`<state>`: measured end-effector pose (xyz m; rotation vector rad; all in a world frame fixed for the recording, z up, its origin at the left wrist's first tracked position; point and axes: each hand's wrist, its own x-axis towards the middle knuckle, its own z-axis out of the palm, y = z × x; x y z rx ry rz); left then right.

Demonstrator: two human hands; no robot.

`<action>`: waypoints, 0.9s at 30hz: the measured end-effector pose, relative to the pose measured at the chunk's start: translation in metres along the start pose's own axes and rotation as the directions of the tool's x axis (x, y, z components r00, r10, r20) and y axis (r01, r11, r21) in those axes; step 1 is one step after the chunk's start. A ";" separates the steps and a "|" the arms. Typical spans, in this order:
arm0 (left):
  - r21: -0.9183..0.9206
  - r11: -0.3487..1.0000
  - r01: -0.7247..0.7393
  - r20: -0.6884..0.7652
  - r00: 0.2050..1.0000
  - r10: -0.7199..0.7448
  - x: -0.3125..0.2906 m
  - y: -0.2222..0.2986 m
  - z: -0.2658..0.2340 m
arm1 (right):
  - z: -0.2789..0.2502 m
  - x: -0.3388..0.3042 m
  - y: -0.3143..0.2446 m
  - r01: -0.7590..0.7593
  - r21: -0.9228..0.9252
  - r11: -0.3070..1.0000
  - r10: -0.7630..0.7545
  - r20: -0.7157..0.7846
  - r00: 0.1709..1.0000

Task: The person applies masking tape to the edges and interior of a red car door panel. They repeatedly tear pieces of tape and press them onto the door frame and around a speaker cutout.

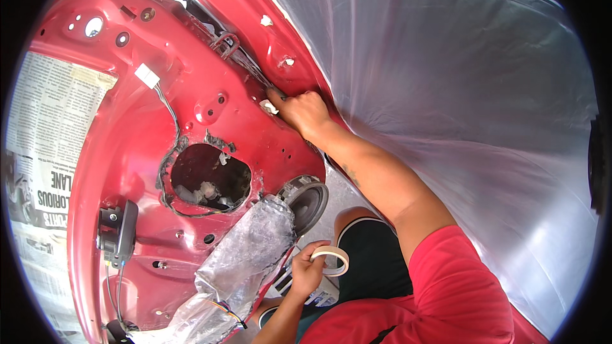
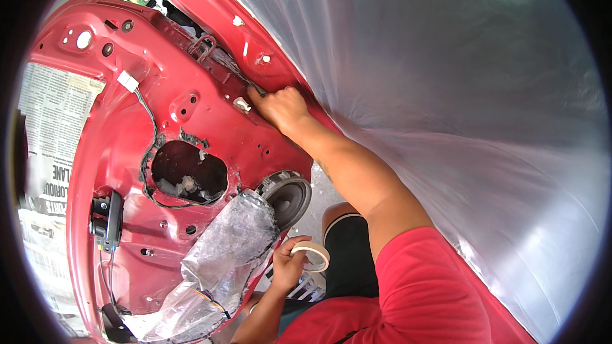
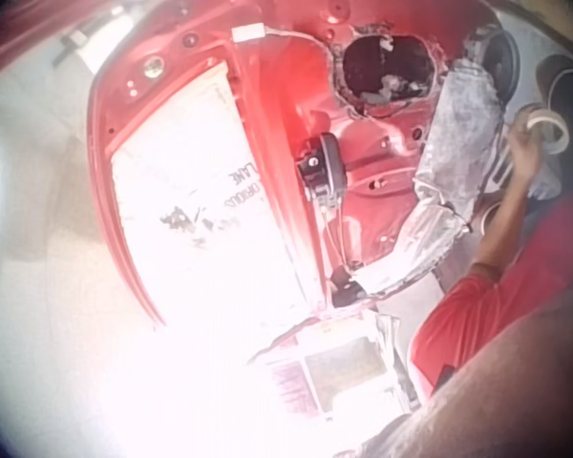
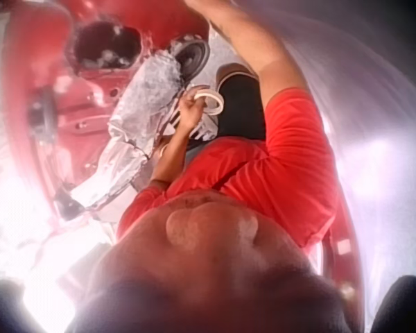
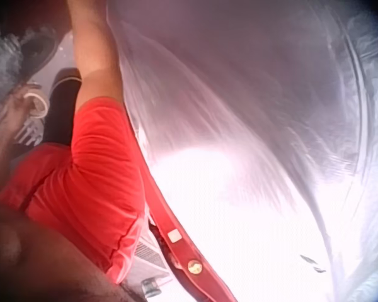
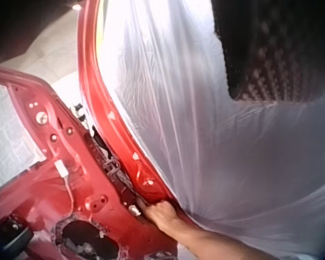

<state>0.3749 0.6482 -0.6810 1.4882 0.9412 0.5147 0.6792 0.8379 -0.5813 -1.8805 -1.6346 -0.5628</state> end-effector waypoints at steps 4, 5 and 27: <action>0.024 0.999 0.023 0.030 0.999 -0.023 -0.002 -0.002 0.001 | -0.014 0.003 -0.002 -0.011 -0.025 1.000 0.013 0.070 0.997; 0.029 0.999 0.027 0.031 0.999 -0.028 -0.003 -0.004 0.000 | -0.016 0.006 -0.002 -0.008 -0.026 1.000 0.010 0.087 0.996; 0.070 0.997 0.033 0.021 0.999 -0.035 -0.009 -0.003 0.001 | -0.023 -0.014 0.015 0.180 0.006 0.984 -0.179 -0.071 0.981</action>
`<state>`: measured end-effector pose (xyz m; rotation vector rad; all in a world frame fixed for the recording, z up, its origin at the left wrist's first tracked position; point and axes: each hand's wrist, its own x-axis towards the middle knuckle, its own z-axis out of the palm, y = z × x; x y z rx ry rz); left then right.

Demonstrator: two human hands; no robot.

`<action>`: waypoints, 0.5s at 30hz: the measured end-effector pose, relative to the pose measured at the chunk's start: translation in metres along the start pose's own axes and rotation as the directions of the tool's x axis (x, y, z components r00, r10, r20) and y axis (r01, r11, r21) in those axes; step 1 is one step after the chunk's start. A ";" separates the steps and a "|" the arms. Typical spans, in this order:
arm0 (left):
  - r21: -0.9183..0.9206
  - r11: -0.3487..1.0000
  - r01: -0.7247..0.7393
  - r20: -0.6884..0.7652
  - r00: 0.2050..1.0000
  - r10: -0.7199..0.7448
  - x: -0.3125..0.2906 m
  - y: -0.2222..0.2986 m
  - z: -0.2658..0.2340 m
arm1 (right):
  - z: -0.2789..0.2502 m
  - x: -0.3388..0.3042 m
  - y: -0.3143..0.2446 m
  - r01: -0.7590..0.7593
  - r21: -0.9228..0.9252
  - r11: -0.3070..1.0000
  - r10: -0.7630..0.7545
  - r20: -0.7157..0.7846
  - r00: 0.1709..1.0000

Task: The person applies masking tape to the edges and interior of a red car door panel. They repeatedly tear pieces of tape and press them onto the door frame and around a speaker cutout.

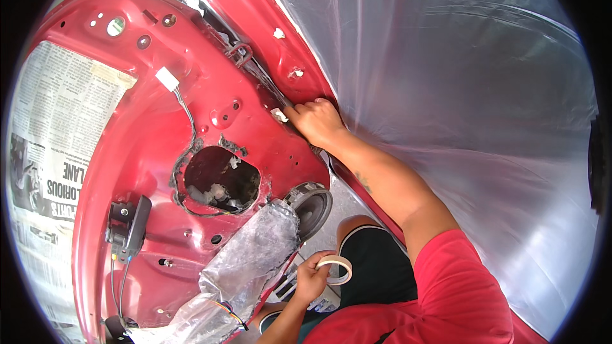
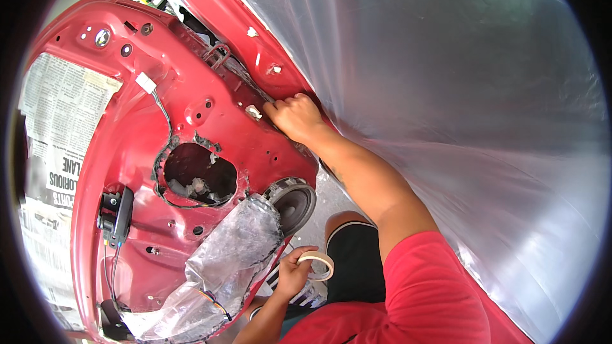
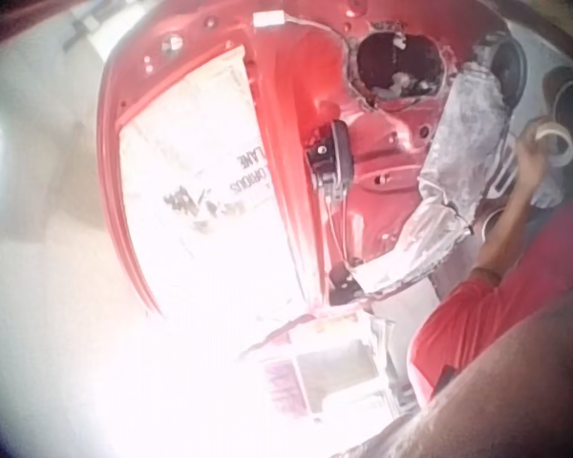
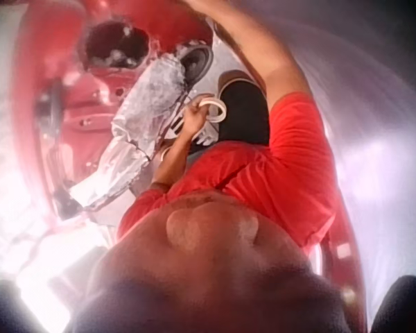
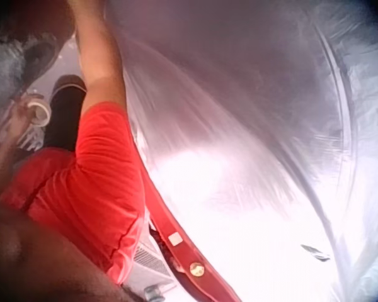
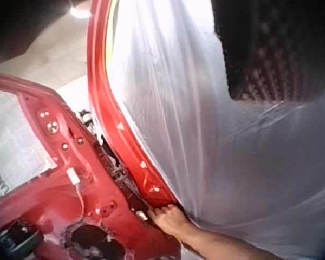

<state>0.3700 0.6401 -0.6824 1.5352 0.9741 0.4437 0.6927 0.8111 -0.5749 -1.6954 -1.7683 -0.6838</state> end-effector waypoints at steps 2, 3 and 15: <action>0.026 1.000 -0.005 0.004 1.000 0.005 -0.001 0.004 0.000 | 0.010 -0.013 0.005 0.143 -0.003 0.990 -0.140 -0.195 0.971; 0.040 0.999 -0.008 0.005 1.000 0.008 -0.001 0.005 0.000 | 0.014 -0.018 0.006 0.147 -0.016 0.989 -0.148 -0.181 0.972; 0.083 0.997 -0.003 0.047 0.999 -0.001 -0.004 0.000 0.006 | 0.016 -0.013 0.003 0.154 -0.108 0.982 -0.149 0.058 0.987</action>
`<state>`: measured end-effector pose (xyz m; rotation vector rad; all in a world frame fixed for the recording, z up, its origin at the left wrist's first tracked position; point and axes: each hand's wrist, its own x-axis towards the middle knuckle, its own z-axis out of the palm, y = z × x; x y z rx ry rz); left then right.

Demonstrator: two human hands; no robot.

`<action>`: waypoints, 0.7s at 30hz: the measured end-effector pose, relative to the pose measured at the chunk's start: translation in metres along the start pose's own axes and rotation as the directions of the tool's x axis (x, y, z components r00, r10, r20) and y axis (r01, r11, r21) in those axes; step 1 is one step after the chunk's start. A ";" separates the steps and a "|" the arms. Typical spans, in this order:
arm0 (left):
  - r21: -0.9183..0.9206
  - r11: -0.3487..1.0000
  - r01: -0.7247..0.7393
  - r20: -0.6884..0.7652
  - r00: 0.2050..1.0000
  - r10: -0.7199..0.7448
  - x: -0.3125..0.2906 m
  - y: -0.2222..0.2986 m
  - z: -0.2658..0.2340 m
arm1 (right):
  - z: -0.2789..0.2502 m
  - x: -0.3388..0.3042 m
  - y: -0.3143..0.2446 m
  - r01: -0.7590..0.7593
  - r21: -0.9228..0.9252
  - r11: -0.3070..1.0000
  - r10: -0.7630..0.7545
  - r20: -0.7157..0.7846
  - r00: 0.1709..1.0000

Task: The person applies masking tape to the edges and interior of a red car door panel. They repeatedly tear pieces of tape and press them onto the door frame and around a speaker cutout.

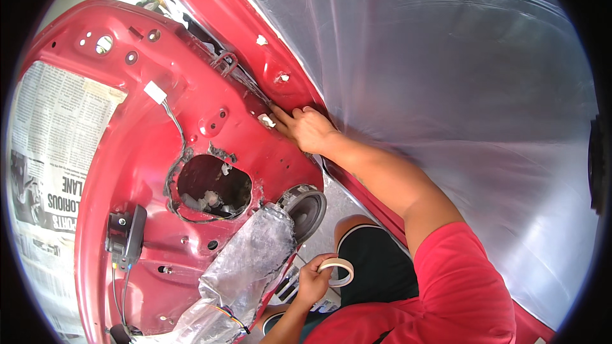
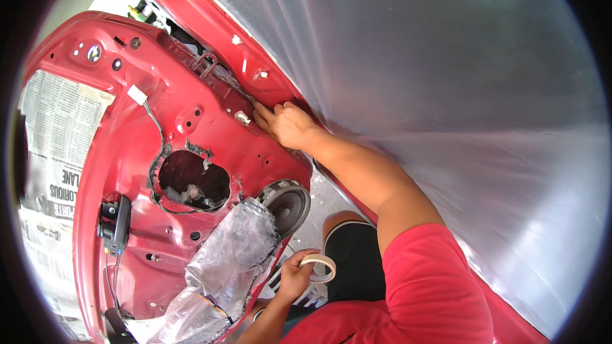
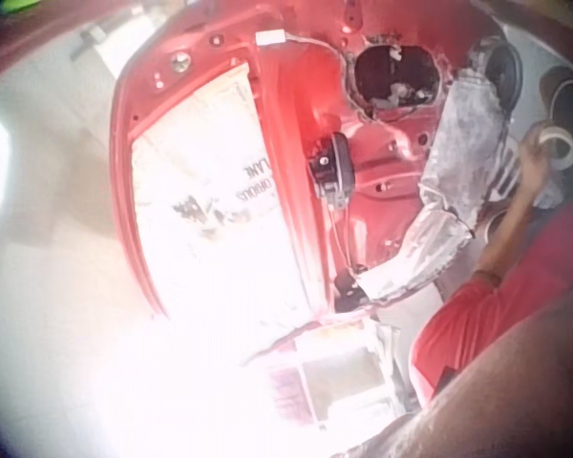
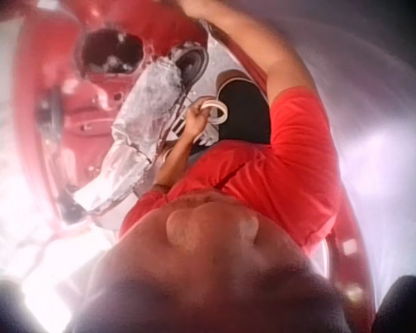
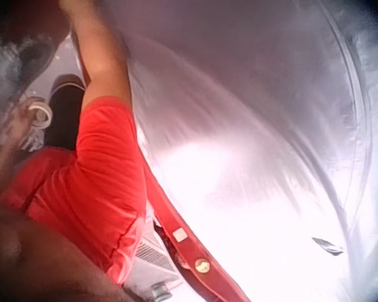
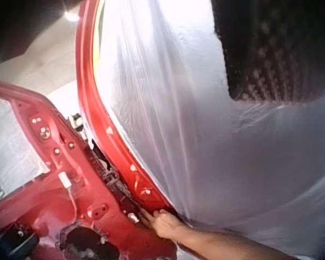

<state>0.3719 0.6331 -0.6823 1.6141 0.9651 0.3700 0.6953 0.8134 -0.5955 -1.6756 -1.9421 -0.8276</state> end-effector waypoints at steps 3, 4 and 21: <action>-0.033 0.999 0.012 0.013 1.000 -0.011 0.002 -0.002 0.001 | 0.005 -0.001 0.002 -0.008 0.010 1.000 0.008 -0.031 0.999; -0.024 1.000 0.012 0.016 1.000 -0.012 0.002 -0.001 0.001 | 0.007 -0.001 0.003 -0.014 0.029 0.999 0.015 -0.027 1.000; 0.003 1.000 0.017 0.044 0.999 -0.017 -0.002 -0.004 -0.001 | -0.016 0.033 0.005 -0.070 0.046 0.996 0.067 0.066 0.996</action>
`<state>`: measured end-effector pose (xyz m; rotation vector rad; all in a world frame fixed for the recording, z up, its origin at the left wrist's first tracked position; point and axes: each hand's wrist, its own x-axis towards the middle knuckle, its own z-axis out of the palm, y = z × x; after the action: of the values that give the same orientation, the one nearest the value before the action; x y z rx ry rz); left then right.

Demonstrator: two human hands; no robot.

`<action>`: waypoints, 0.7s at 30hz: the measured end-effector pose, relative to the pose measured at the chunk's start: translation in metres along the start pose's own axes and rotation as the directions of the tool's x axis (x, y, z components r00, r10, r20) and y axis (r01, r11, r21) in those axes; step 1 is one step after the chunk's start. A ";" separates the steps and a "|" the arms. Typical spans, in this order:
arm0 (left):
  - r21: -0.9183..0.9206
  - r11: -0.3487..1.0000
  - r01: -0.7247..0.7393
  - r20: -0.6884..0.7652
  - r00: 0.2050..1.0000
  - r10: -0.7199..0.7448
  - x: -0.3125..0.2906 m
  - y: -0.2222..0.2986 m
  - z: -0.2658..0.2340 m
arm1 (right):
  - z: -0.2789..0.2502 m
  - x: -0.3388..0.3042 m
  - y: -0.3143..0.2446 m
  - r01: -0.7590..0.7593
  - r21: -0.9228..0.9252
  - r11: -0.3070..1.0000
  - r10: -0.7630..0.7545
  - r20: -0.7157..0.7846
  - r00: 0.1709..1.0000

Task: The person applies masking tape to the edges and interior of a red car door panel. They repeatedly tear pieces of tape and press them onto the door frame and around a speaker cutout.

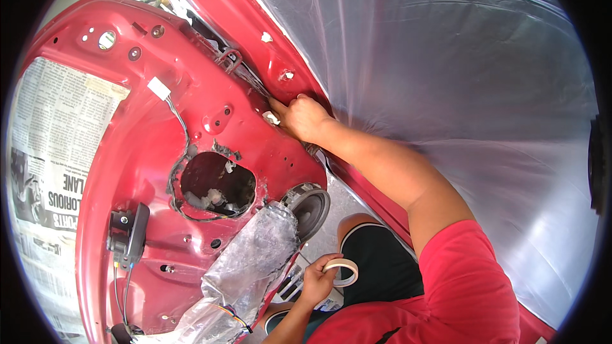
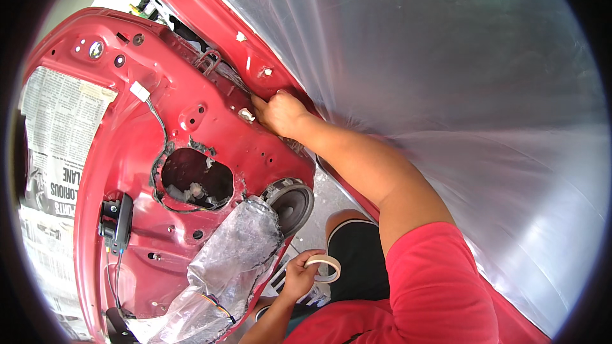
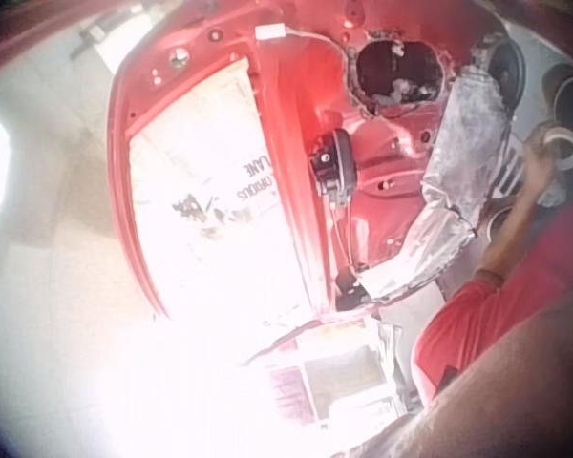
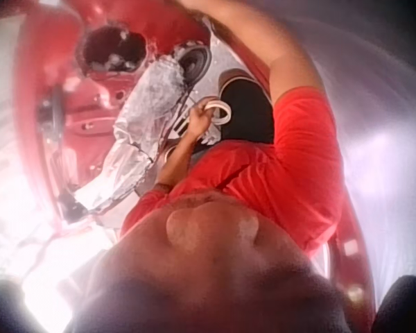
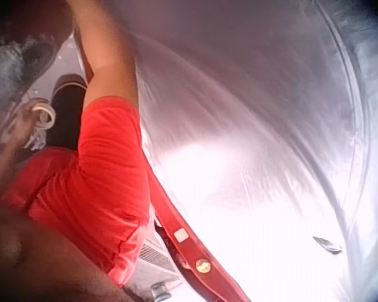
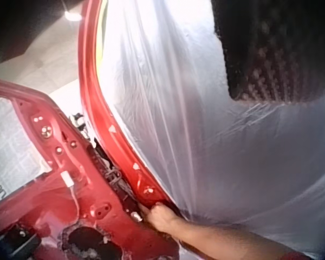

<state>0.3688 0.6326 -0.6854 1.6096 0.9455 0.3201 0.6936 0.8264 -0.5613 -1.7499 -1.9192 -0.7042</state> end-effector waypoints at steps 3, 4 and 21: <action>0.017 1.000 0.003 0.000 1.000 -0.003 -0.001 0.003 0.000 | 0.000 0.003 0.004 0.057 -0.018 0.998 -0.055 0.073 0.996; 0.015 1.000 -0.008 -0.001 1.000 0.008 -0.001 0.001 0.000 | 0.000 0.004 0.006 0.083 -0.042 0.996 -0.080 0.069 0.994; 0.011 0.999 -0.040 0.041 0.998 0.039 0.002 0.003 0.006 | 0.005 -0.013 0.011 -0.036 0.086 0.996 0.028 0.097 0.995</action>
<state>0.3748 0.6297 -0.6848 1.6411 0.8870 0.3082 0.7058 0.8205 -0.5730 -1.7852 -1.9491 -0.5260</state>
